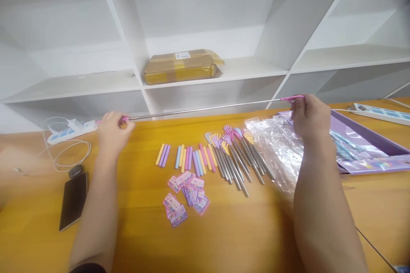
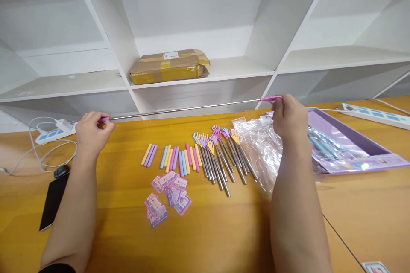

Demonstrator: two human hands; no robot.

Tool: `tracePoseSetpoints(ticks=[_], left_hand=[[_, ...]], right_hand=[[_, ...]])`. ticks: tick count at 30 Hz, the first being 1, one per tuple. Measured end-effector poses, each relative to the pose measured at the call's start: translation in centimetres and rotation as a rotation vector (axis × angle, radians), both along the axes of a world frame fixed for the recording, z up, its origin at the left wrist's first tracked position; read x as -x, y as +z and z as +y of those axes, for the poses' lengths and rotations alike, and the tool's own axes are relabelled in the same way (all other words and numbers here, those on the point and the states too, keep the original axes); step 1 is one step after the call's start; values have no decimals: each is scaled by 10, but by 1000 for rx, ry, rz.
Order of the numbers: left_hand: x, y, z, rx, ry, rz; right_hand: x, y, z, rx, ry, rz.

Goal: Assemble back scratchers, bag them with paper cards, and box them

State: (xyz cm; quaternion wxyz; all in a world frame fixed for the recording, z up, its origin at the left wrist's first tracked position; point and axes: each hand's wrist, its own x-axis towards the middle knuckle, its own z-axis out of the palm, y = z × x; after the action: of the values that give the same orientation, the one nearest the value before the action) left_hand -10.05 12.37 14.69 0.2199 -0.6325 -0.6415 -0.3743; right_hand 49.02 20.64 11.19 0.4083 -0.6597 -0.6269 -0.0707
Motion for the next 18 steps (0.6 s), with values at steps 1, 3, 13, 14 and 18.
tracePoseSetpoints(ticks=[1, 3, 13, 14, 18], left_hand=[[-1, 1, -1, -4, 3, 5], [-3, 2, -2, -17, 7, 11], [-5, 5, -5, -75, 9, 28], [-6, 5, -6, -81, -4, 34], [-9, 7, -10, -79, -98, 58]], right_hand=[[0, 1, 0, -13, -12, 0], [-1, 2, 0, -40, -37, 10], [-5, 0, 10, -57, -104, -28], [-5, -1, 11, -51, -105, -27], [-5, -2, 12, 14, -101, -57]])
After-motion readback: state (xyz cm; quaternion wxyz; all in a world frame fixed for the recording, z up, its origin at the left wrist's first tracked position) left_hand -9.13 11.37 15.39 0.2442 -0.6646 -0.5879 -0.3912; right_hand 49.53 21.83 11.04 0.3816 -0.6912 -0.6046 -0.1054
